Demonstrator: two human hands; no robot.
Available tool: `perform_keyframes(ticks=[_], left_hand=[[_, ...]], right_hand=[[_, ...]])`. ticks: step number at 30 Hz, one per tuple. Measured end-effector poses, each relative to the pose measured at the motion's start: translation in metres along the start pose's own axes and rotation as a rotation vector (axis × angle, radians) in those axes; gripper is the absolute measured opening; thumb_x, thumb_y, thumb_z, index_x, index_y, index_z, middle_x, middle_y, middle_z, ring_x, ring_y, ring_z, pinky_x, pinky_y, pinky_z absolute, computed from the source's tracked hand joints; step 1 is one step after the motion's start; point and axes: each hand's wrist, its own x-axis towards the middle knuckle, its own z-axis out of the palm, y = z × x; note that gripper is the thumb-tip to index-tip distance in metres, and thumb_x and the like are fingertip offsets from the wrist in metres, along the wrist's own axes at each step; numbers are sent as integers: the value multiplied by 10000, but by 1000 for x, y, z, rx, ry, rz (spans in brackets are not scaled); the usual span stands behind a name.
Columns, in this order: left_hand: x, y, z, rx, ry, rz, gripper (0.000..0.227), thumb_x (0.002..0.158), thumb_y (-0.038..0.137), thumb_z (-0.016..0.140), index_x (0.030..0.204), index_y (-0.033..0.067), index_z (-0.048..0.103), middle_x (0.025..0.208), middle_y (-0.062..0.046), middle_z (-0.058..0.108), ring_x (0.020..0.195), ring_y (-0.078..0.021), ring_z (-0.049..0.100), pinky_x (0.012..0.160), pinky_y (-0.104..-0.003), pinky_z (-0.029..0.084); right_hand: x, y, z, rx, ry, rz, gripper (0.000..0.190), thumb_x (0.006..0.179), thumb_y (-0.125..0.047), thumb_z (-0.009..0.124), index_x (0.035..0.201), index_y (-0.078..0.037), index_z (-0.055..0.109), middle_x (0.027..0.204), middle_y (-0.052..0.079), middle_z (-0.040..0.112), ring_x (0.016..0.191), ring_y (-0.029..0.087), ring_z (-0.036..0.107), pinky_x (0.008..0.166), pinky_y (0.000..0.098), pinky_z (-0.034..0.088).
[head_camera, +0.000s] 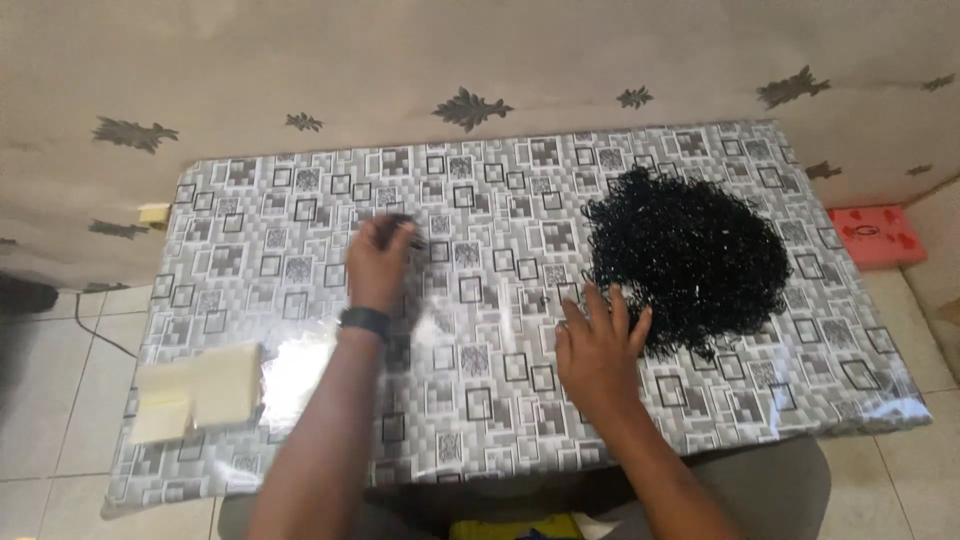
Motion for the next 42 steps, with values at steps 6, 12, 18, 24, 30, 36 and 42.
perform_keyframes(ticks=[6, 12, 18, 24, 30, 36, 42], left_hand=[[111, -48, -37, 229, 174, -19, 249, 854, 227, 771, 1068, 160, 662, 949, -54, 753, 865, -220, 712, 788, -368, 553], [162, -76, -43, 379, 227, 39, 417, 895, 318, 753, 1199, 52, 647, 961, -122, 705, 908, -325, 646, 781, -469, 497], [174, -64, -46, 443, 275, 124, 639, 918, 246, 770, 1430, -8, 487, 1136, -204, 637, 1080, -395, 561, 940, -540, 427], [129, -52, -36, 720, 180, 223, 412, 908, 388, 727, 1206, 109, 668, 1259, -199, 527, 1124, -426, 522, 839, -587, 477], [124, -83, -32, 927, 153, 365, 456, 871, 549, 700, 1188, 221, 709, 1323, -122, 573, 1185, -380, 513, 869, -589, 455], [106, -67, -38, 868, 40, 342, 621, 886, 498, 647, 1396, 147, 602, 1422, -240, 486, 1236, -449, 466, 981, -610, 404], [14, -15, -63, 999, -252, 457, 484, 833, 350, 673, 1268, 138, 669, 1139, -187, 644, 945, -423, 620, 725, -573, 538]], right_hand=[[2, 7, 12, 50, 51, -20, 408, 968, -291, 531, 1334, -142, 633, 1514, 132, 514, 1485, 393, 359, 1176, 745, 155], [6, 8, 18, 17, 48, 1, 429, 931, -306, 548, 1333, -181, 631, 1517, 93, 518, 1480, 359, 381, 1168, 743, 209], [7, 9, 20, 32, 22, 18, 447, 930, -305, 537, 1358, -193, 607, 1528, 81, 502, 1483, 346, 369, 1192, 735, 158], [5, 10, 23, 27, 15, 46, 449, 937, -337, 537, 1361, -210, 611, 1532, 72, 505, 1494, 348, 360, 1179, 754, 159], [7, 7, 19, 35, 27, 54, 440, 931, -330, 544, 1346, -205, 621, 1536, 78, 500, 1499, 364, 349, 1167, 787, 114], [11, 7, 15, -25, -13, 144, 564, 921, -397, 533, 1390, -92, 599, 1550, 128, 493, 1512, 412, 313, 1121, 818, 115], [10, 20, 15, -25, -1, 236, 554, 998, -379, 433, 1433, -58, 552, 1586, 139, 447, 1521, 408, 273, 1131, 808, 54]])
